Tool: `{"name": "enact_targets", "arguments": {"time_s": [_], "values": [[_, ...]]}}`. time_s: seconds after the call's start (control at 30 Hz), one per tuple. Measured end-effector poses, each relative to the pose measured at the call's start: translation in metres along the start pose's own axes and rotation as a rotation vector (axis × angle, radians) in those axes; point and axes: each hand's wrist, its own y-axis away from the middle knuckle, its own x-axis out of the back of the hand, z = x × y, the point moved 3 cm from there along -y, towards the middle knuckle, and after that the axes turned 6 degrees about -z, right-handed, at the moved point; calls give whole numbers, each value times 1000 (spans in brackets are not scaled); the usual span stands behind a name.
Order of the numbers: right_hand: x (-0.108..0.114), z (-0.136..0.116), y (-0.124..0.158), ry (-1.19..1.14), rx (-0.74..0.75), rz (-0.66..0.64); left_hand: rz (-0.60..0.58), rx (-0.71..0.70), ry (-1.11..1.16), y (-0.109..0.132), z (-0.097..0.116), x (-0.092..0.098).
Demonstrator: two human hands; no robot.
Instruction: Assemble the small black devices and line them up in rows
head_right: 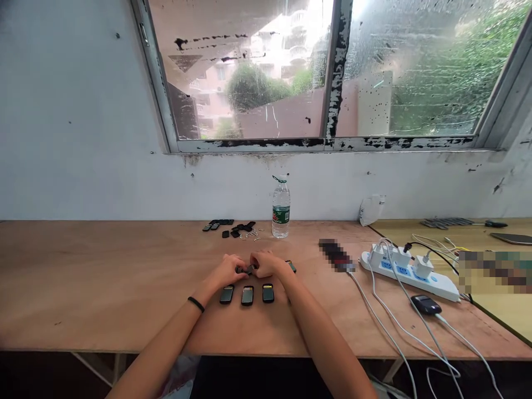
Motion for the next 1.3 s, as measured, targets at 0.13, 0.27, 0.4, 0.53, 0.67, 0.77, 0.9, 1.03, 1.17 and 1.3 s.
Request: {"name": "enact_targets", "arguments": {"time_s": [0.13, 0.27, 0.4, 0.53, 0.67, 0.77, 0.9, 1.03, 1.17, 1.3], "values": [[-2, 2, -1, -4, 15, 14, -9, 5, 0, 1, 2, 1], [-3, 2, -1, -109, 51, 15, -10, 5, -20, 4, 6, 3], [-2, -2, -2, -195, 107, 10, -13, 12, -5, 4, 8, 3], [-2, -4, -3, -208, 81, 15, 6, 26, -35, 4, 8, 1], [2, 0, -4, -184, -30, 121, 37, 19, -61, 5, 7, -2], [5, 5, -6, -105, -140, 199, 54, 16, -108, 5, 5, -5], [4, 7, -11, -15, -185, 158, 60, -5, -171, 4, 5, -9], [1, 5, -16, -20, -212, 75, 57, -16, -177, 4, 5, -10], [3, 2, -18, -38, -213, 70, 41, -18, -202, 5, 8, -8], [7, -1, -17, -58, -207, 48, 44, -16, -221, 5, 9, -8]]}}
